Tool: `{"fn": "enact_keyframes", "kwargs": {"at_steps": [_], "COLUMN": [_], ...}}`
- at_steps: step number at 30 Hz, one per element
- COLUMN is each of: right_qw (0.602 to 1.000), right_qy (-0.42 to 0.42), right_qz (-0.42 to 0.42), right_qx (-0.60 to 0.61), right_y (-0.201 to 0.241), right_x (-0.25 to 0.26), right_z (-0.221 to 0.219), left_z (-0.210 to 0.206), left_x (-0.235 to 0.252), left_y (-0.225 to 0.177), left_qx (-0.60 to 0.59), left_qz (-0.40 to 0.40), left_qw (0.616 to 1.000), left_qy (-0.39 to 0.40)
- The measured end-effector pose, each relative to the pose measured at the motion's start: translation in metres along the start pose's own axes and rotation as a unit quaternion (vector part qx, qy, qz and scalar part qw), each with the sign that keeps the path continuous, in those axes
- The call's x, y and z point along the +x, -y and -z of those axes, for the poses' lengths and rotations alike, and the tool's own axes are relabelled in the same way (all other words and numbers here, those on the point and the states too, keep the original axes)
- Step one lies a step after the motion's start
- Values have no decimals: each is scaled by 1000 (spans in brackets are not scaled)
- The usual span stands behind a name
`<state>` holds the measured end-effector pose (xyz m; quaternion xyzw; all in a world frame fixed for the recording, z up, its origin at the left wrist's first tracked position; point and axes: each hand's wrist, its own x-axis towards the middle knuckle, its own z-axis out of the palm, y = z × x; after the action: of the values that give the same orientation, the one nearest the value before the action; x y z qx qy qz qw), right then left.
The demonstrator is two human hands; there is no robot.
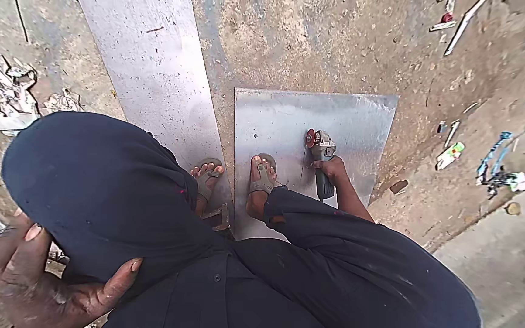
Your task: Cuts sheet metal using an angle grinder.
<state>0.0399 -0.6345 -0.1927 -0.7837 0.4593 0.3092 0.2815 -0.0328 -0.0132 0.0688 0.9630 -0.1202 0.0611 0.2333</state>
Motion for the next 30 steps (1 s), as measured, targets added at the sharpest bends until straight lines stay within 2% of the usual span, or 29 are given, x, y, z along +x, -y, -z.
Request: {"fn": "enact_keyframes", "kwargs": {"at_steps": [10,30], "right_qw": [999,999], "right_qy": [6,2], "right_qz": [24,14], "right_qx": [40,31], "right_y": [10,14], "right_x": [1,1], "right_z": [5,6], "left_z": [-1,0], "left_x": [1,0], "left_y": [-2,0], "left_qx": [-3,-3], "left_qz": [2,0], "left_qw": [1000,1000], "left_qy": [3,-2]}}
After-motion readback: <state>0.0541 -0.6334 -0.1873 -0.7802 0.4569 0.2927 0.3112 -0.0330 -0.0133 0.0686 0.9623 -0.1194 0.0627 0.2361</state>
